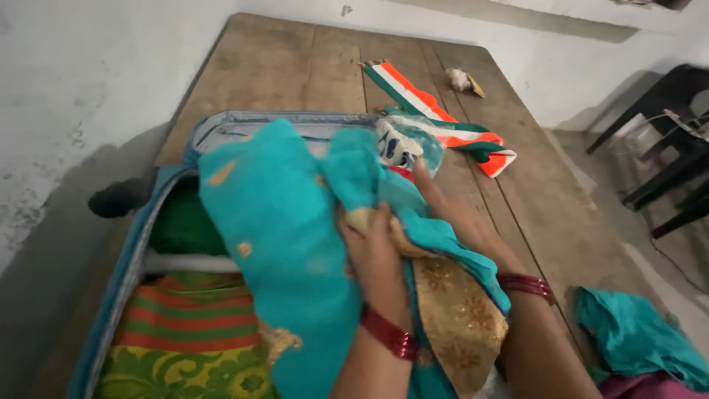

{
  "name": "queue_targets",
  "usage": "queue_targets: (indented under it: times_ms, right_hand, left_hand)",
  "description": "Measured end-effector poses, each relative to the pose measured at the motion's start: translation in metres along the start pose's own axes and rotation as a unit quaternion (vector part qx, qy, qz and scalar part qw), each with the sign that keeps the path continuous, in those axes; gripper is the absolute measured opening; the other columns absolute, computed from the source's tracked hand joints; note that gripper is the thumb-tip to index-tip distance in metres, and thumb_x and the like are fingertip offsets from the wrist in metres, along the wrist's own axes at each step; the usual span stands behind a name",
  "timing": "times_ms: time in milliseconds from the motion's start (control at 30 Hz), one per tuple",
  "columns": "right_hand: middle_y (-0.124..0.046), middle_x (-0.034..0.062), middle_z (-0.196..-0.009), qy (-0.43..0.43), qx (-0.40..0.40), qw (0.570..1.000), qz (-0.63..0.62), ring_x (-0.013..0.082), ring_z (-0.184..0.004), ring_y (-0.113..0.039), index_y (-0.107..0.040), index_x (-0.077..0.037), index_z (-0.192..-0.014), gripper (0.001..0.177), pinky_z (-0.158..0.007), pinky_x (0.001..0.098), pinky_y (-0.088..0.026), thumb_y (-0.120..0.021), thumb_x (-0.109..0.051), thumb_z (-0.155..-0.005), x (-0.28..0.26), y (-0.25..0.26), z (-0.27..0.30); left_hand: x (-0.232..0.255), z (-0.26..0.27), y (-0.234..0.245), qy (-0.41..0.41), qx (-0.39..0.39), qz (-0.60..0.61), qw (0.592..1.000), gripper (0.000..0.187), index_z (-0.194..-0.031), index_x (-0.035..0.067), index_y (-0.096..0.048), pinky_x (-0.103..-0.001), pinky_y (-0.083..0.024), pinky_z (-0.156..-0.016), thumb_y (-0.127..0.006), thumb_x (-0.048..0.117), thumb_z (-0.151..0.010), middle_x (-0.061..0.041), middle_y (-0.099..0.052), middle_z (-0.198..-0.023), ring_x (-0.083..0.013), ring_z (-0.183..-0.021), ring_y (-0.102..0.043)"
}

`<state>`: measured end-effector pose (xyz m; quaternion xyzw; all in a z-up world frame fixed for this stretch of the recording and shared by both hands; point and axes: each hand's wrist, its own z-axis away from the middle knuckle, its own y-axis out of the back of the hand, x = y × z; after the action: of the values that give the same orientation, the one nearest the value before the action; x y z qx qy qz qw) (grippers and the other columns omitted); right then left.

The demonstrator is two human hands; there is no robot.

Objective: The person folds several clothing items including green, red, and blue garments and a white shirt, and places them neatly into a suitcase on a wooden table.

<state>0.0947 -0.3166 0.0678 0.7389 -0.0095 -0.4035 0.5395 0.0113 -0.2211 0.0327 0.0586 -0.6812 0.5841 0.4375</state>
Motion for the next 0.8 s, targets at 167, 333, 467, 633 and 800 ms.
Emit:
queue_targets:
  times_ms: [167, 333, 467, 633, 800]
  right_hand:
    - [-0.05, 0.0231, -0.155, 0.103, 0.014, 0.994, -0.033, 0.0365, -0.138, -0.051, -0.024, -0.017, -0.163, 0.07, -0.112, 0.0419, -0.038, -0.044, -0.049, -0.103, 0.016, -0.011, 0.014]
    - [-0.071, 0.0292, -0.122, -0.287, 0.018, 0.958, 0.019, 0.0425, -0.12, -0.065, -0.071, -0.002, -0.126, 0.076, -0.105, 0.0457, -0.044, -0.032, -0.063, -0.102, -0.02, 0.01, -0.022]
    - [-0.071, 0.026, -0.096, -0.068, 0.225, 0.967, 0.095, 0.0462, -0.092, -0.066, -0.072, 0.0, -0.099, 0.046, -0.08, 0.0551, -0.05, -0.051, -0.041, -0.1, -0.089, 0.015, -0.043]
    - [-0.071, 0.0207, -0.106, 0.128, 0.162, 0.978, 0.031, 0.0419, -0.1, -0.066, -0.074, -0.007, -0.101, 0.033, -0.088, 0.0499, -0.053, -0.065, -0.037, -0.09, -0.153, -0.053, -0.075]
    - [-0.066, 0.0176, -0.122, 0.183, 0.128, 0.972, 0.074, 0.0421, -0.119, -0.058, -0.071, -0.009, -0.12, 0.042, -0.103, 0.0513, -0.046, -0.065, -0.041, -0.093, -0.146, -0.128, -0.079]
  left_hand:
    - [0.017, 0.002, 0.001, -0.096, -0.015, -0.139, 0.986, 0.068, -0.143, -0.003, -0.04, -0.041, -0.052, -0.096, -0.068, 0.027, -0.09, -0.018, -0.06, -0.133, -0.031, -0.117, -0.063]
    - [0.077, -0.001, 0.031, -0.257, -0.082, -0.52, 0.81, 0.046, -0.122, -0.001, -0.069, -0.049, -0.044, -0.105, -0.044, 0.037, -0.111, -0.03, -0.055, -0.133, -0.0482, -0.12, -0.055]
    - [0.116, -0.015, 0.049, -0.296, -0.031, -0.697, 0.652, 0.035, -0.116, 0.005, -0.071, -0.057, -0.044, -0.1, -0.064, 0.034, -0.097, -0.02, -0.055, -0.139, -0.0409, -0.132, -0.048]
    - [0.138, -0.017, 0.063, -0.175, 0.034, -0.826, 0.534, 0.075, -0.128, 0.018, -0.068, -0.07, -0.038, -0.098, -0.09, 0.041, -0.06, -0.016, -0.035, -0.157, -0.0385, -0.144, -0.023]
    - [0.148, -0.025, 0.094, -0.108, 0.109, -0.741, 0.654, 0.103, -0.151, 0.027, -0.044, -0.078, -0.037, -0.096, -0.092, 0.032, -0.06, -0.027, -0.008, -0.163, -0.0539, -0.148, -0.01]
